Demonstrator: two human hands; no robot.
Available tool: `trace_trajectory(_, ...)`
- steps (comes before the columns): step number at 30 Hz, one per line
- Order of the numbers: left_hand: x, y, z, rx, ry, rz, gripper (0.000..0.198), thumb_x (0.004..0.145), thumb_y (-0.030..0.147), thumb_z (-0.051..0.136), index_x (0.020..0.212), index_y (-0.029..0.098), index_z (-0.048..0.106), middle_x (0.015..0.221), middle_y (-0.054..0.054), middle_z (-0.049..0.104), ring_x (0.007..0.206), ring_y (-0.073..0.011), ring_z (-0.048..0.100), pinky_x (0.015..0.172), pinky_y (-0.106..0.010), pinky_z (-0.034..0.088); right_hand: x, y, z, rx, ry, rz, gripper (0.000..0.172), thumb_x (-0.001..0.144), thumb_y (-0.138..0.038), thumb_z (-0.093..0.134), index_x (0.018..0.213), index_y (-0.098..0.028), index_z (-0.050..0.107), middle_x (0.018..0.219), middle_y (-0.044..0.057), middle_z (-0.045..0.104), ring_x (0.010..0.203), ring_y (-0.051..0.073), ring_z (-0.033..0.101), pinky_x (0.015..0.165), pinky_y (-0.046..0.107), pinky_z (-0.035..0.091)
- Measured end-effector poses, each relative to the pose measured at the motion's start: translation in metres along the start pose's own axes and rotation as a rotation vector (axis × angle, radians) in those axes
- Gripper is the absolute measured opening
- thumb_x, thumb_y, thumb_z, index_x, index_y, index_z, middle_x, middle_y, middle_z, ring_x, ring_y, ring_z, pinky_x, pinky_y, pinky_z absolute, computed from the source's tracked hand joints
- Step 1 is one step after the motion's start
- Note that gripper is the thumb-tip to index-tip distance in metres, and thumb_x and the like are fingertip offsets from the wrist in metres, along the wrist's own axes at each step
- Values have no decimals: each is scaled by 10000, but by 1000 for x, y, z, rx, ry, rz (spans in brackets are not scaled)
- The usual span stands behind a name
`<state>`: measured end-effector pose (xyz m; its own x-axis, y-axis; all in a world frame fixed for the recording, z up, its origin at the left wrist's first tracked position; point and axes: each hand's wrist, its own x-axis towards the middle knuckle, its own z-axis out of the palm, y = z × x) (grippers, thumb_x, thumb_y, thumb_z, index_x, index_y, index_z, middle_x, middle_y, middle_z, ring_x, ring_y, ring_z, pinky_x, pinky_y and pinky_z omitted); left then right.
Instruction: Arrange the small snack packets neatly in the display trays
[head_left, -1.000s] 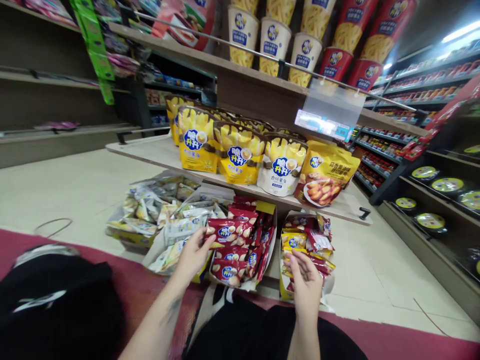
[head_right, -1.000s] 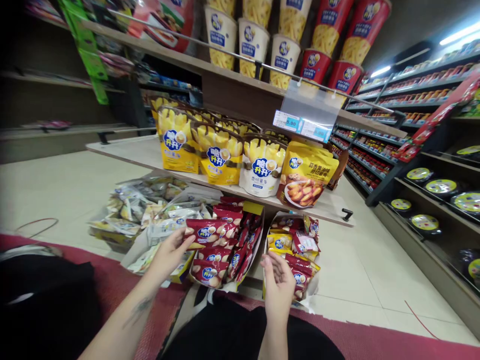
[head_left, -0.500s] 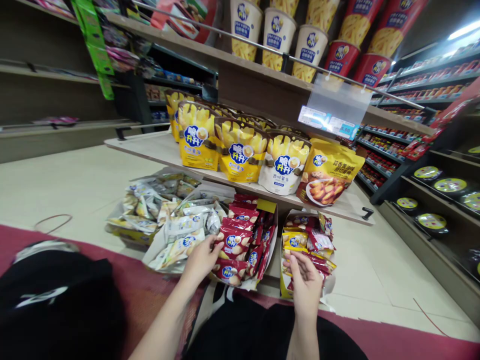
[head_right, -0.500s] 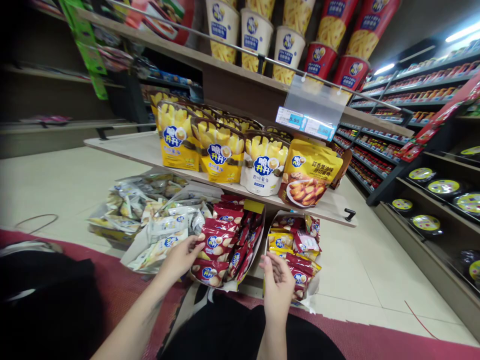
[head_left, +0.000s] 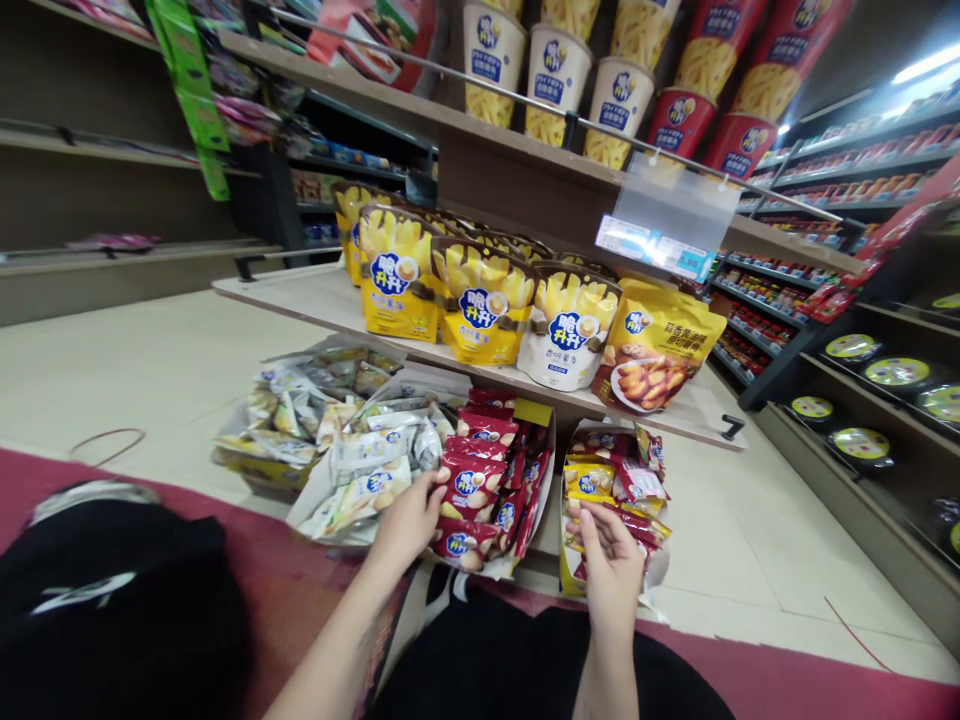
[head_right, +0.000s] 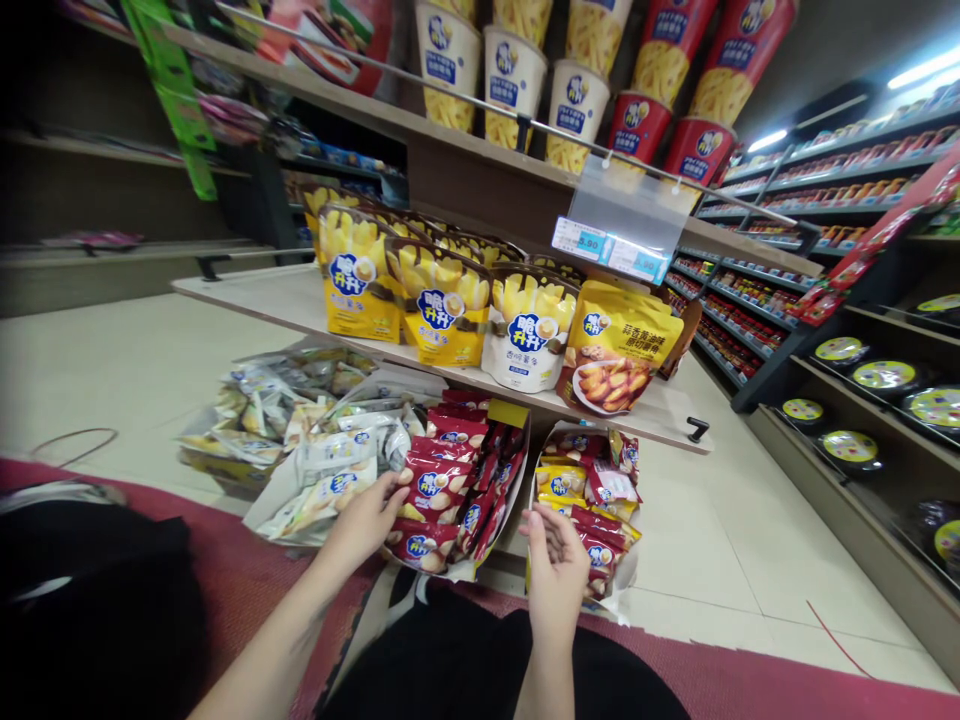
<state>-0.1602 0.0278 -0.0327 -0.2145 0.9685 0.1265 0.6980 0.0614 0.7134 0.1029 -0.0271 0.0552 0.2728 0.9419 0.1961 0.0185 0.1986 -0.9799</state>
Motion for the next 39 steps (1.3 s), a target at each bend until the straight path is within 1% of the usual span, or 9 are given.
trace_trajectory(7, -1, 0, -8, -173, 39, -25, 333, 832, 470, 424, 965, 204, 572, 996, -110, 716, 962, -276, 672, 864, -383, 496, 8, 4, -8, -63, 78, -18, 390, 758, -449, 707, 1000, -143, 704, 977, 136, 746, 869, 246, 717, 797, 356, 575)
trace_trajectory(11, -5, 7, -16, -280, 139, -51, 386, 815, 523, 459, 995, 203, 575, 1013, -101, 710, 973, -261, 673, 884, -374, 506, 27, 16, -60, -414, 252, -11, 498, 727, -504, 675, 1076, -151, 700, 1044, 136, 732, 962, 278, 687, 821, 367, 546)
trace_trajectory(15, -7, 12, -19, -289, 196, -59, 366, 819, 508, 467, 986, 205, 584, 1015, -98, 708, 986, -264, 667, 900, -387, 503, 40, 31, -120, -736, 175, 129, 506, 676, -551, 662, 1017, -186, 741, 1009, 112, 744, 980, 317, 674, 812, 386, 518)
trace_trajectory(18, -8, 14, -16, -328, 182, -38, 372, 830, 511, 478, 990, 197, 598, 1025, -98, 707, 995, -258, 666, 876, -370, 519, 44, 41, -135, -735, 167, 162, 464, 726, -571, 592, 943, -196, 758, 948, 102, 753, 939, 312, 681, 799, 396, 507)
trace_trajectory(23, -12, 20, -16, -312, 209, -48, 383, 844, 505, 470, 1024, 196, 606, 1069, -105, 692, 1024, -268, 651, 813, -358, 536, 48, 56, -128, -636, 198, 30, 352, 610, -403, 654, 874, -195, 761, 897, 85, 752, 860, 294, 687, 757, 389, 511)
trace_trajectory(29, -15, 22, -24, -233, 279, -98, 387, 850, 462, 462, 1094, 189, 588, 1126, -120, 653, 1032, -284, 627, 853, -391, 515, 45, 48, -126, -692, 259, 2, 278, 720, -415, 590, 807, -206, 752, 794, 78, 740, 759, 271, 669, 697, 358, 497)
trace_trajectory(35, -22, 46, -25, -278, 451, 46, 366, 854, 415, 504, 1133, 186, 566, 1184, -114, 604, 1143, -280, 552, 957, -403, 466, 24, -9, -98, -454, 679, -489, 308, 857, -422, 583, 947, -149, 695, 1060, 132, 679, 1037, 261, 619, 944, 402, 467)
trace_trajectory(37, -32, 67, -23, -379, 390, 148, 360, 856, 409, 524, 1140, 193, 572, 1206, -106, 602, 1150, -265, 550, 960, -381, 462, 14, -23, -80, -310, 779, -455, 307, 841, -420, 634, 974, -149, 692, 1033, 124, 681, 991, 251, 636, 917, 396, 493)
trace_trajectory(39, -48, 91, -19, -493, 161, 206, 332, 861, 417, 530, 1111, 212, 607, 1131, -83, 645, 1034, -239, 605, 883, -350, 492, 4, -28, -61, -173, 764, -290, 352, 798, -448, 690, 985, -150, 689, 946, 104, 698, 873, 234, 661, 792, 356, 544)
